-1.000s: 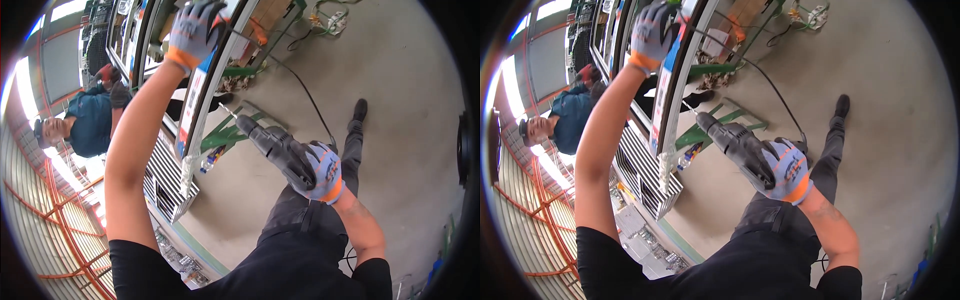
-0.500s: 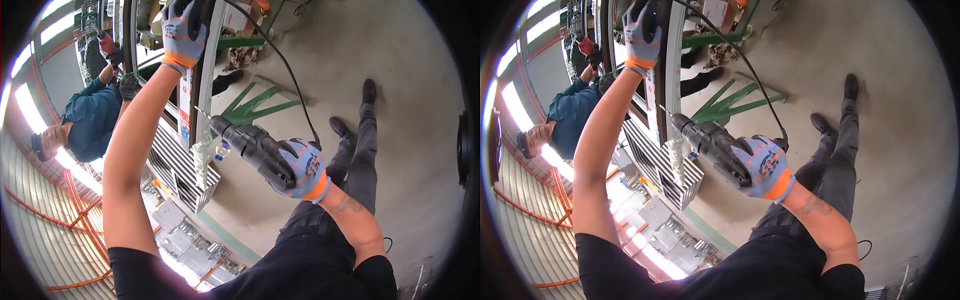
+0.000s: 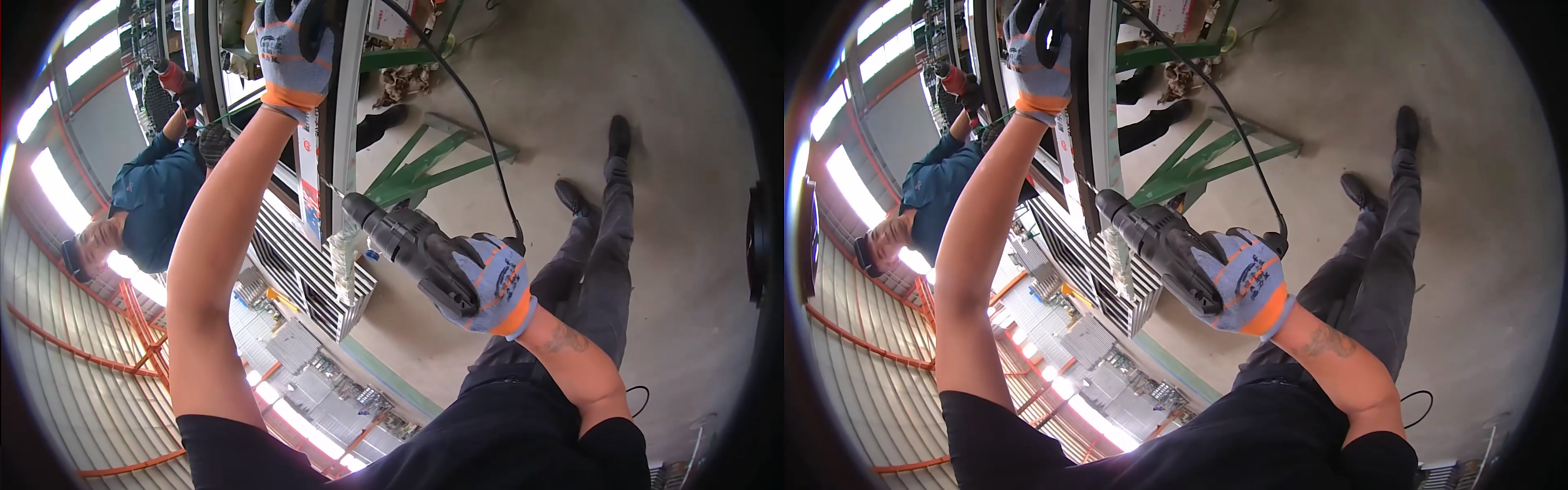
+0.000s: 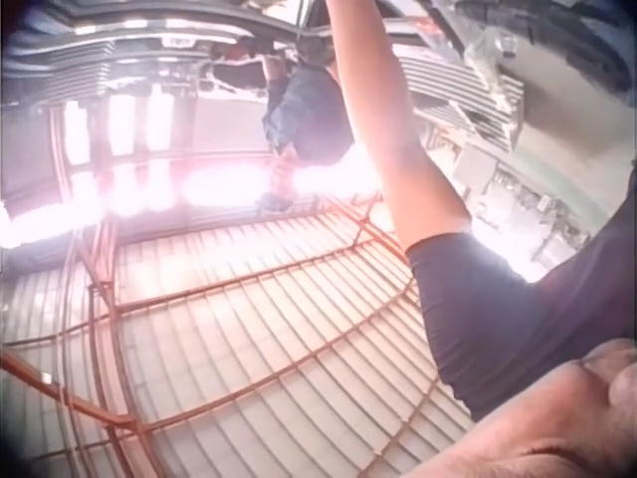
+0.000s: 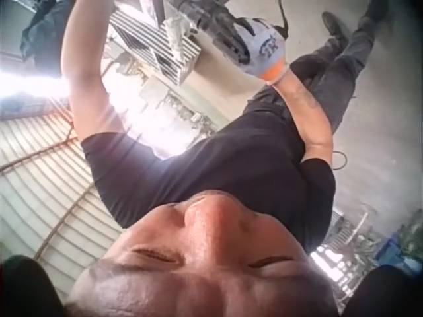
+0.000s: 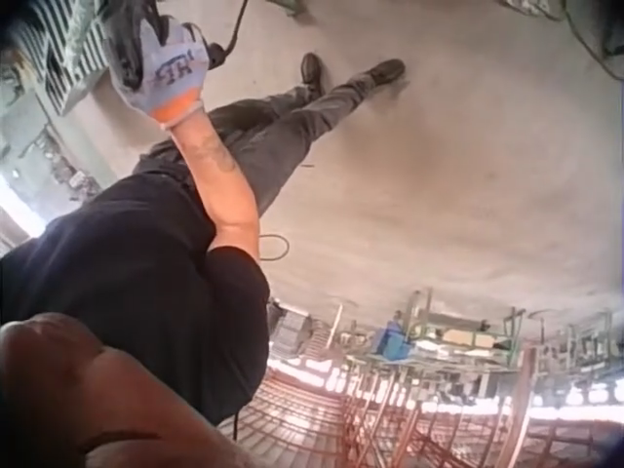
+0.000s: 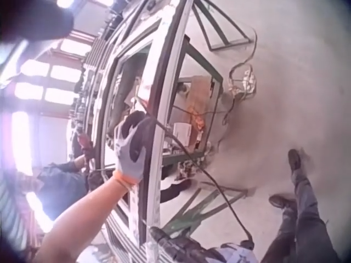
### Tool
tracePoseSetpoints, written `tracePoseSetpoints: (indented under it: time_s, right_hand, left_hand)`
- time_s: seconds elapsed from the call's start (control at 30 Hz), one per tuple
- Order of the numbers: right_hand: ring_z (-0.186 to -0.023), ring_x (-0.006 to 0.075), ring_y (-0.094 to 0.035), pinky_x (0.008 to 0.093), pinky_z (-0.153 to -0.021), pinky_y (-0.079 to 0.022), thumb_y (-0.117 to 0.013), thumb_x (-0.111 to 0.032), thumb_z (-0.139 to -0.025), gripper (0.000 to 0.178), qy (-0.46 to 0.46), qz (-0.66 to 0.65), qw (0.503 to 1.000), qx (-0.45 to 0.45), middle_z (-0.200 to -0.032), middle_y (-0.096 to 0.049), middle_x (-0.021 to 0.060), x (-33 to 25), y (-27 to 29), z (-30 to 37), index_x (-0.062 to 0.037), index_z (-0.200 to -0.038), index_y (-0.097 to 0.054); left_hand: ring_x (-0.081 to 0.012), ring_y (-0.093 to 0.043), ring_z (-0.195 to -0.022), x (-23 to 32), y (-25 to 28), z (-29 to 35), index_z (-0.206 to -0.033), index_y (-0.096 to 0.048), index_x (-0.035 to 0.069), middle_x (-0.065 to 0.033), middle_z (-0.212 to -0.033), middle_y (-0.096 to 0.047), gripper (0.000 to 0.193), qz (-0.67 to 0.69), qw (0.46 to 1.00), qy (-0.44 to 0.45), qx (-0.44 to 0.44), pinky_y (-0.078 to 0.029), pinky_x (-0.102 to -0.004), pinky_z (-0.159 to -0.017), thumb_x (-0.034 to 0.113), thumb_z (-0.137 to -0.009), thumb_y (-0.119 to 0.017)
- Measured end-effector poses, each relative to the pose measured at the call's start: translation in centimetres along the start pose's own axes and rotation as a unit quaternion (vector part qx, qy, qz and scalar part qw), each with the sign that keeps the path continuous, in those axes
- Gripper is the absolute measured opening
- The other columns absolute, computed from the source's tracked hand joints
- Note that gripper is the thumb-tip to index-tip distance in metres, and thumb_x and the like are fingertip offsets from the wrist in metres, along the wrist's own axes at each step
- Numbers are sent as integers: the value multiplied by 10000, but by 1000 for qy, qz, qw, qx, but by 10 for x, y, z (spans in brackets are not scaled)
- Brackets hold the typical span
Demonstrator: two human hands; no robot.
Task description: Assembling, drilling, and applying sealant to metal window or door frames in a factory environment.
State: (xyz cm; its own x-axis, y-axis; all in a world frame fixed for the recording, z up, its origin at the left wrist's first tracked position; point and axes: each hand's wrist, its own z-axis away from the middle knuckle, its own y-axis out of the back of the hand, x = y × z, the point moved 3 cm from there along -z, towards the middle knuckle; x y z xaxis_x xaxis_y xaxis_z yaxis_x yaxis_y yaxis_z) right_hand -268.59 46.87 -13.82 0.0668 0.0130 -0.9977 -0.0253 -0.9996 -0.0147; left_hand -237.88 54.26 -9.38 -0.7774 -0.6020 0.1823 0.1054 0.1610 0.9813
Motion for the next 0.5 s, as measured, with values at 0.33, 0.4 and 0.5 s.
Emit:
tracePoseSetpoints:
  time_s: [0.33, 0.4, 0.5]
  right_hand:
    - [-673, 322, -603, 397, -597, -475, -767, -151, -689, 515, 9, 1, 1000, 1, -909, -658, 115, 3, -24, -8, -58, -1170, -608]
    - [-678, 323, -604, 399, -599, -476, -764, -154, -692, 508, 20, 4, 1000, 21, -910, -659, 114, 3, -27, -10, -61, -1166, -610]
    - [-675, 325, -603, 399, -598, -477, -758, -167, -698, 486, -4, 19, 999, -34, -912, -659, 110, 3, -34, -12, -64, -1152, -619]
  left_hand:
    - [-391, -470, -1277, -5, 4, 0, -1278, -610, 33, -216, -1328, -530, 562, 86, 996, 11, 17, -355, -413, -1099, -37, -730, -510]
    - [-388, -467, -1273, -9, 3, 1, -1273, -615, 40, -212, -1333, -523, 558, 42, 999, -11, 16, -351, -419, -1099, -25, -728, -514]
    - [-390, -462, -1269, -9, 3, 3, -1269, -617, 44, -211, -1332, -521, 547, 14, 1000, -16, 15, -344, -427, -1098, -2, -732, -526]
